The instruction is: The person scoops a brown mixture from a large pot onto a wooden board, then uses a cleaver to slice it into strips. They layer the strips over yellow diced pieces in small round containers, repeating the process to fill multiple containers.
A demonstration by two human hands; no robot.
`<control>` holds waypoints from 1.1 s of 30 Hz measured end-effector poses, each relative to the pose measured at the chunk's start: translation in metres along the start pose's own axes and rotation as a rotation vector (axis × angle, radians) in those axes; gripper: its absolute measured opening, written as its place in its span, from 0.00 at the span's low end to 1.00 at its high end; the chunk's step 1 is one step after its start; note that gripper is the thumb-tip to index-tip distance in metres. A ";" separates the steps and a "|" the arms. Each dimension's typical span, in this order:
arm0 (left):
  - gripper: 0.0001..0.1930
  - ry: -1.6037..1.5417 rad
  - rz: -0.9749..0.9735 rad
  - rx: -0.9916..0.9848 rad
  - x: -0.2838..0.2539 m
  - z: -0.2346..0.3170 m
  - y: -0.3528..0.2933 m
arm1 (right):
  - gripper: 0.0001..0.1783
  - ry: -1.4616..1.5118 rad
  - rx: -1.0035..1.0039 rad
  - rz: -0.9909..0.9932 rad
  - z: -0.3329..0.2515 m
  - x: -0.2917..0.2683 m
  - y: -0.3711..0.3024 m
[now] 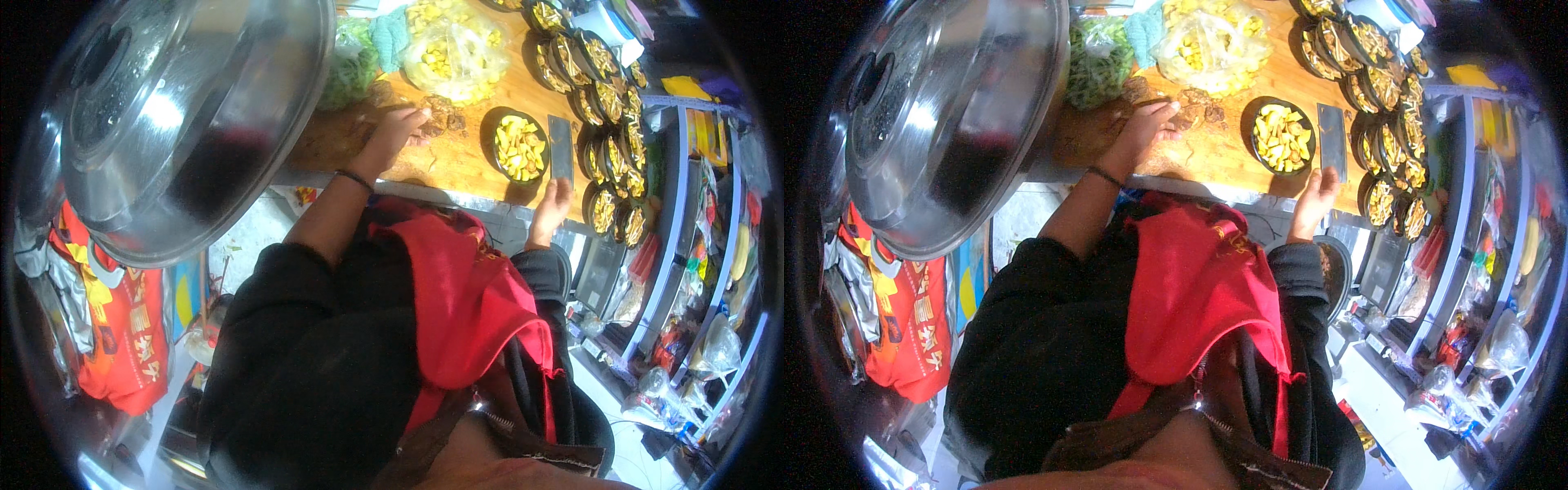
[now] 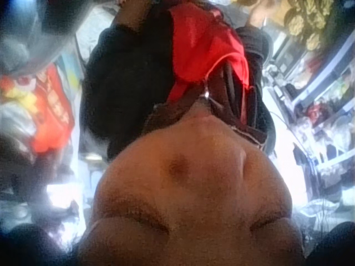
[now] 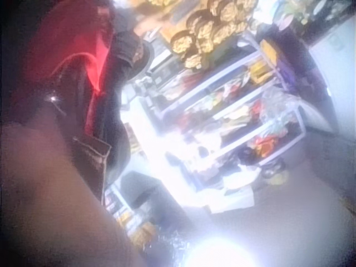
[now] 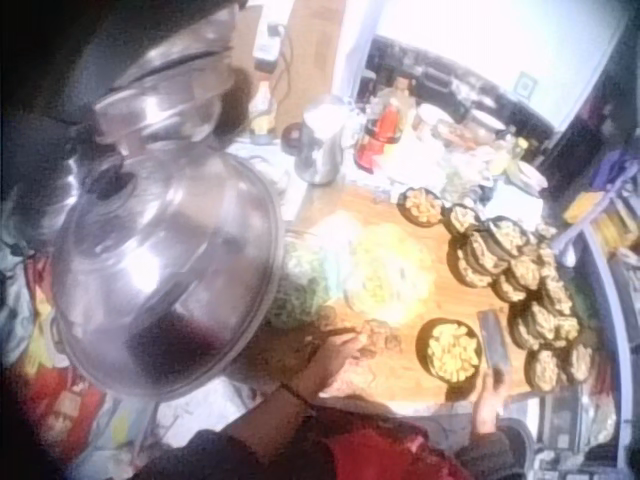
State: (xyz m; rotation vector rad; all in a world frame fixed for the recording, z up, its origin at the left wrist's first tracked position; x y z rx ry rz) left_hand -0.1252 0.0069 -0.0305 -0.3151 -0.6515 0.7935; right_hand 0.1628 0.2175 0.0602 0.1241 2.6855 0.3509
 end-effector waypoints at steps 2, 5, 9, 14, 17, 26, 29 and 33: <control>0.15 -0.039 -0.049 -0.023 0.006 -0.001 -0.005 | 0.18 0.121 -0.110 -0.167 -0.042 0.022 -0.010; 0.15 0.017 -0.203 -0.002 0.027 -0.003 -0.009 | 0.20 0.366 0.083 -0.616 -0.079 0.086 -0.061; 0.19 -0.007 -0.302 0.058 0.045 -0.006 -0.014 | 0.20 0.290 0.093 -0.884 -0.094 0.139 -0.124; 0.23 0.147 -0.281 0.168 0.050 -0.003 -0.023 | 0.08 0.326 0.519 -0.860 -0.047 0.141 -0.127; 0.22 0.224 -0.303 0.175 0.049 -0.005 -0.022 | 0.07 0.536 0.657 -0.826 -0.041 0.140 -0.132; 0.17 0.776 -0.004 0.828 0.038 0.024 -0.044 | 0.11 0.407 0.566 -0.830 -0.019 0.135 -0.134; 0.16 0.871 0.107 0.965 0.029 0.044 -0.046 | 0.13 0.318 0.518 -0.778 -0.012 0.125 -0.128; 0.13 1.303 0.451 1.109 -0.004 0.081 -0.031 | 0.16 0.245 0.390 -0.789 -0.016 0.114 -0.124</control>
Point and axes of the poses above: each hand's wrist, its own y-axis towards the middle knuckle, its own x-axis out of the palm, z = x × y, the point moved 10 cm from there along y, towards the middle knuckle, and after that the axes turned 9 degrees about z, right-handed, at the moved point
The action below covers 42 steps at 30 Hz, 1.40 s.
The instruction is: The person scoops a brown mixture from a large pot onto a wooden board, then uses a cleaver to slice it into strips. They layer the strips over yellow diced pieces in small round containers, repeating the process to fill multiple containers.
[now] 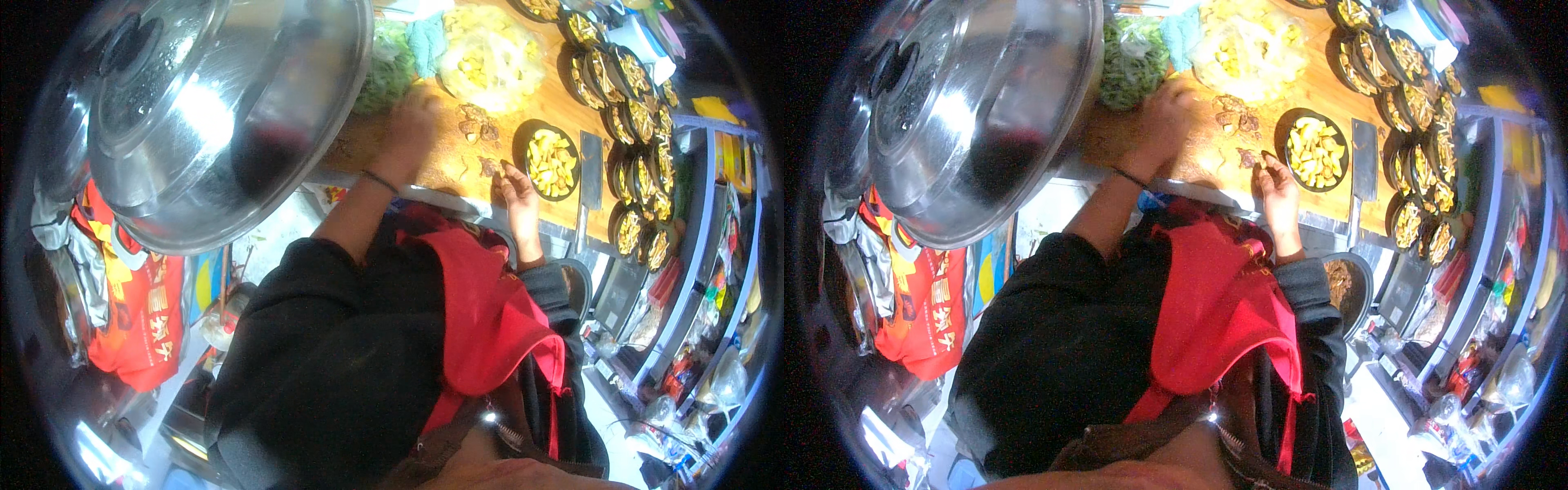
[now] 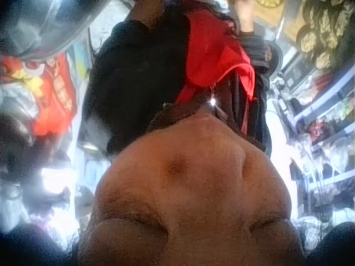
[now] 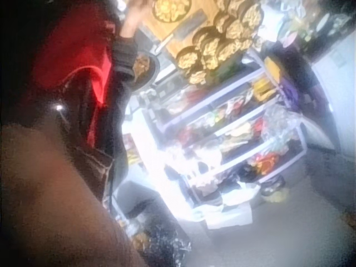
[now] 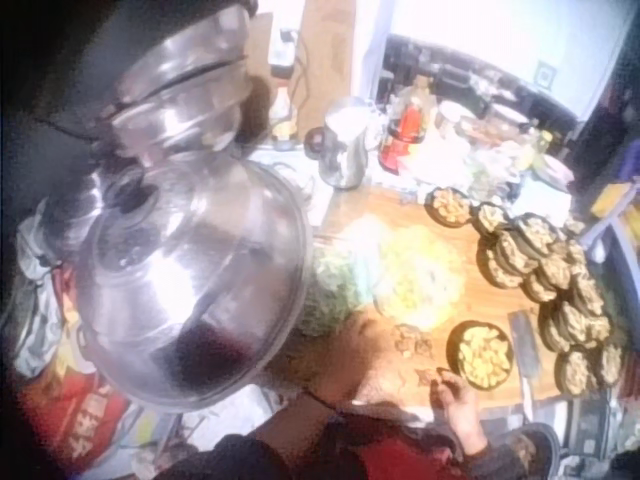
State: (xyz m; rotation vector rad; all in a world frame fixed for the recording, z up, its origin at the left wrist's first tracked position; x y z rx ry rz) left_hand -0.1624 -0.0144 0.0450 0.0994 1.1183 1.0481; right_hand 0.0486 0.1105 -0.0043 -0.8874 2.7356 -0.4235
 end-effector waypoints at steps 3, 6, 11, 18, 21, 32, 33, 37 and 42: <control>0.12 0.109 -0.179 -0.017 0.015 -0.017 0.005 | 0.20 -0.210 -0.045 0.015 0.001 -0.004 -0.001; 0.14 0.072 -0.417 -0.042 0.042 -0.016 0.006 | 0.23 -0.265 -0.073 0.022 0.000 -0.005 0.001; 0.12 -0.145 -0.183 0.112 0.040 0.044 0.021 | 0.26 0.077 0.081 0.108 -0.001 -0.001 0.000; 0.15 -0.220 -0.351 0.003 0.076 0.023 0.023 | 0.27 0.271 0.147 0.127 -0.005 0.006 0.000; 0.12 -0.330 -0.329 -0.014 0.071 0.012 0.016 | 0.21 0.320 0.147 0.050 0.010 0.009 0.009; 0.09 -0.229 -0.321 0.500 0.050 0.124 -0.009 | 0.13 0.020 0.015 -0.110 0.016 -0.002 -0.011; 0.09 -0.230 -0.380 0.493 0.057 0.133 -0.019 | 0.13 0.096 0.047 -0.119 0.008 -0.010 -0.017; 0.11 -0.145 -0.549 0.453 0.077 0.152 -0.037 | 0.15 0.045 0.098 -0.105 -0.005 -0.074 -0.031; 0.14 -0.070 -0.715 0.417 0.083 0.165 -0.047 | 0.14 0.329 0.133 0.037 0.042 -0.205 -0.058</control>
Point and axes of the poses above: each hand's wrist, its own y-axis towards the middle knuckle, its own x-axis out of the palm, z = x × y, the point moved 10 cm from there along y, towards the middle knuckle, and after that the axes turned 9 degrees about z, right-handed, at the moved point
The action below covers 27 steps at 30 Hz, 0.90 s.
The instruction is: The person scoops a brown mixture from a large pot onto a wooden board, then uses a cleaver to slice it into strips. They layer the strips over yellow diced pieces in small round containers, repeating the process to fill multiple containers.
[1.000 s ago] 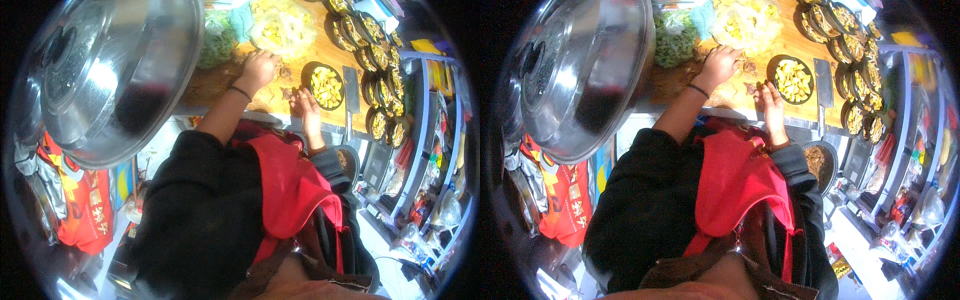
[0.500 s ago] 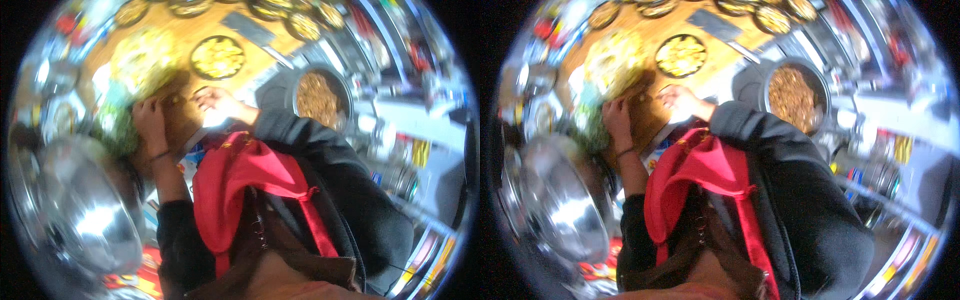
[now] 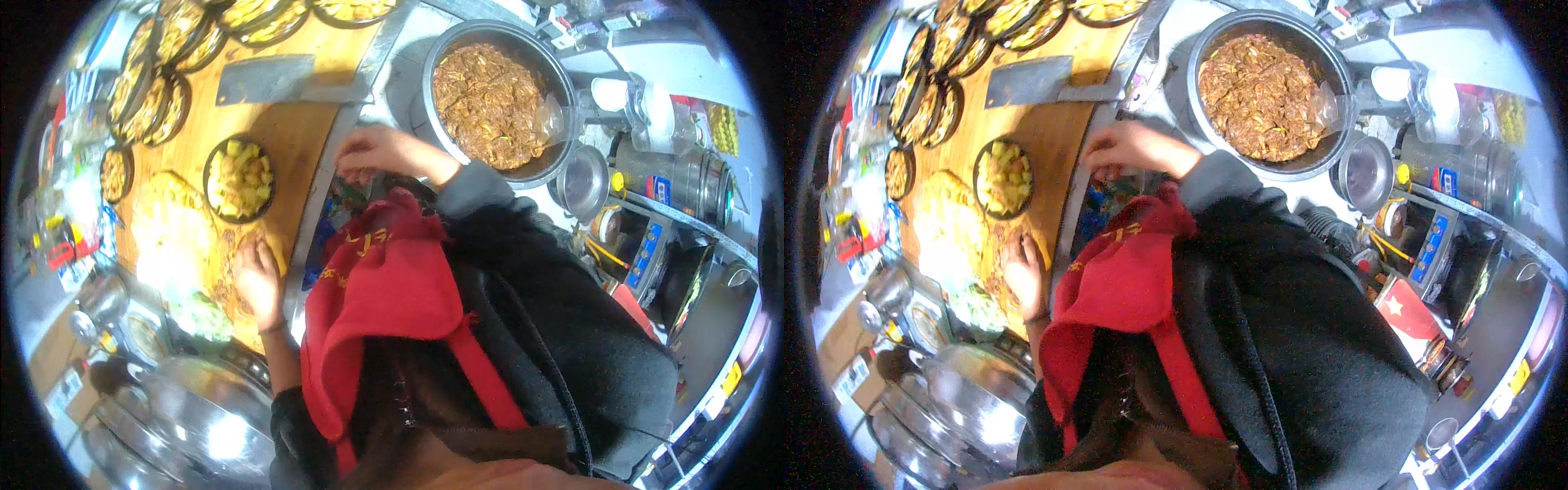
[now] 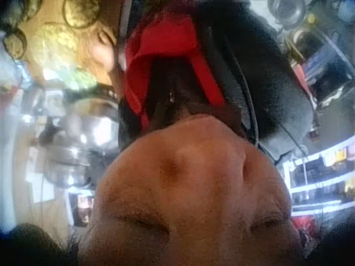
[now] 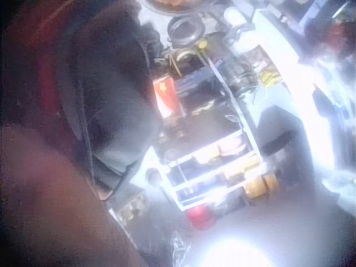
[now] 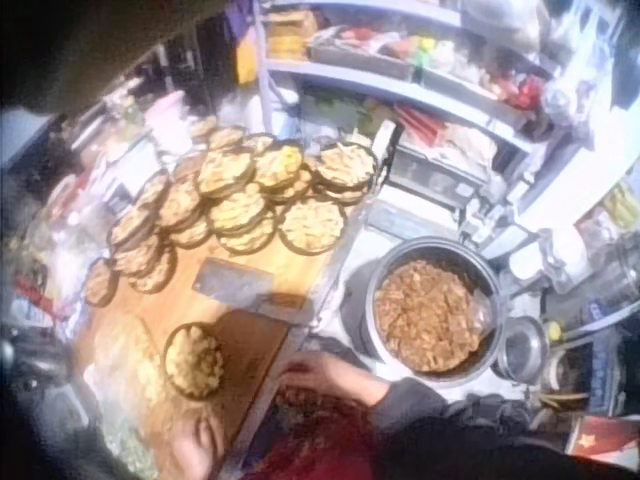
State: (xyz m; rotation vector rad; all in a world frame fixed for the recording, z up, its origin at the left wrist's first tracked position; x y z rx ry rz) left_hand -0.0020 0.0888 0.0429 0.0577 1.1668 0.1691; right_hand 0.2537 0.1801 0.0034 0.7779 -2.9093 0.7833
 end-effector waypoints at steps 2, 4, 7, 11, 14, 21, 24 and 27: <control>0.17 0.093 0.013 0.020 0.004 0.005 0.004 | 0.12 0.140 -0.038 0.213 0.026 -0.083 -0.014; 0.21 0.178 -0.052 -0.031 0.016 -0.001 0.006 | 0.12 0.398 0.005 0.469 0.077 -0.163 -0.022; 0.24 0.313 -0.088 -0.012 0.024 -0.003 0.004 | 0.10 0.444 0.081 0.823 0.167 -0.263 -0.040; 0.28 0.481 -0.123 -0.124 0.026 -0.023 -0.001 | 0.09 0.678 0.314 1.093 0.287 -0.327 -0.071; 0.31 0.452 -0.122 -0.208 0.027 -0.040 -0.006 | 0.10 0.699 0.358 1.225 0.333 -0.344 -0.083; 0.24 0.477 -0.079 0.041 0.027 -0.030 -0.008 | 0.12 0.116 0.319 1.194 0.319 -0.377 -0.038; 0.23 0.364 -0.162 -0.226 0.029 -0.046 -0.013 | 0.13 -0.166 0.208 1.210 0.297 -0.392 0.003; 0.23 0.445 -0.211 -0.310 0.030 -0.047 -0.014 | 0.15 -0.350 0.183 1.140 0.291 -0.390 0.053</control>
Point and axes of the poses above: each hand's wrist, its own y-axis towards the middle knuckle, its own x-axis out of the palm, z = x × y, the point moved 10 cm from there along y, towards the middle knuckle, and after that the axes turned 9 degrees about z, right-handed, at the moved point
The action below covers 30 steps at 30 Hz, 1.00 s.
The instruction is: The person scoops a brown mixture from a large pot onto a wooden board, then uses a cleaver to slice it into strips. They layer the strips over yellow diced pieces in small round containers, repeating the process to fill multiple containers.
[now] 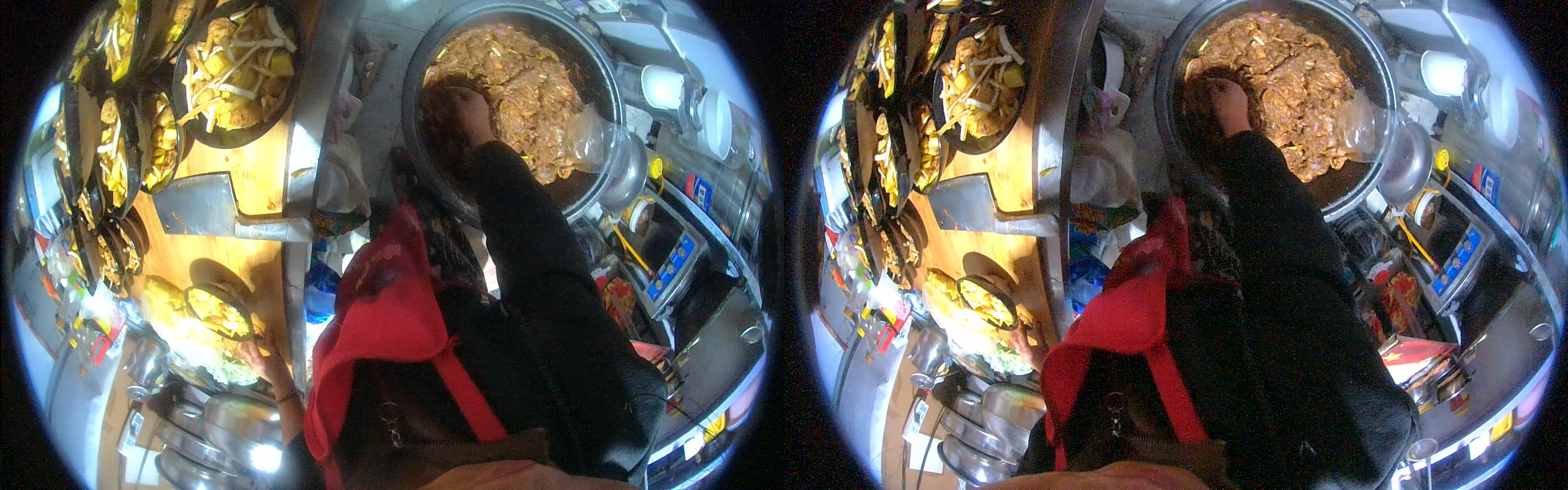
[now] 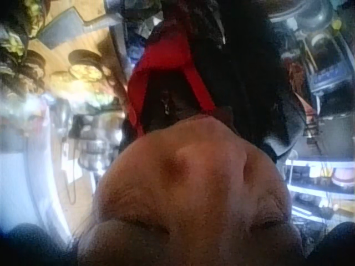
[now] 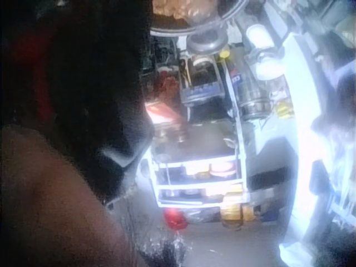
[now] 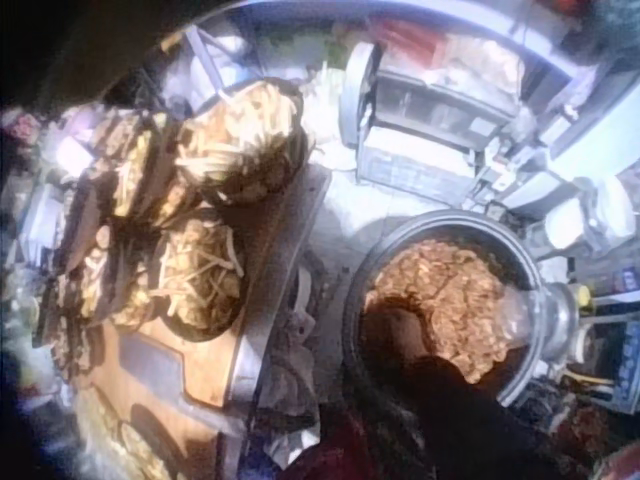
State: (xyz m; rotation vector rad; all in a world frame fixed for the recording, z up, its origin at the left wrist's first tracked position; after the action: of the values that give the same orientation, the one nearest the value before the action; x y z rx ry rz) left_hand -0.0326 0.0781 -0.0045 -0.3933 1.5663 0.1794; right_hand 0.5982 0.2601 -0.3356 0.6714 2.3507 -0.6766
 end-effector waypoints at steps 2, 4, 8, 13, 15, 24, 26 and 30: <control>0.24 0.042 0.001 -0.031 -0.001 0.000 0.000 | 0.17 0.141 0.138 -0.131 0.005 0.037 0.008; 0.26 0.039 -0.013 -0.079 0.000 -0.005 -0.002 | 0.16 -0.018 0.109 -0.125 -0.005 0.062 0.021; 0.27 0.021 -0.045 -0.080 0.009 -0.026 -0.007 | 0.14 -0.338 0.052 0.031 -0.019 0.064 0.025; 0.26 -0.057 0.180 0.246 0.005 -0.028 -0.014 | 0.16 -0.593 0.021 0.018 -0.025 0.057 0.028; 0.26 -0.034 0.150 0.119 0.010 -0.041 -0.014 | 0.17 -0.619 0.007 -0.064 -0.022 0.060 0.031; 0.26 0.063 0.031 -0.057 0.009 -0.026 -0.010 | 0.13 -0.304 -0.188 0.173 -0.041 0.016 0.028; 0.26 0.073 0.012 -0.080 0.012 -0.030 -0.009 | 0.12 -0.128 -0.264 0.179 -0.047 0.021 0.028; 0.26 0.049 0.024 -0.066 0.010 -0.027 -0.010 | 0.12 -0.175 -0.292 -0.088 -0.038 0.058 0.033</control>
State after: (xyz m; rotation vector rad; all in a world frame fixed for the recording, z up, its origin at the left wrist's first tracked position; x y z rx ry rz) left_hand -0.0544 0.0579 -0.0121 -0.4342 1.6167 0.2421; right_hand 0.5622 0.3245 -0.3569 0.3657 2.2636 -0.3984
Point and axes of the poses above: each hand's wrist, its own y-axis towards the middle knuckle, its own x-axis out of the palm, z = x × y, the point moved 10 cm from there along y, towards the middle knuckle, and after that the axes turned 9 degrees about z, right-handed, at the moved point
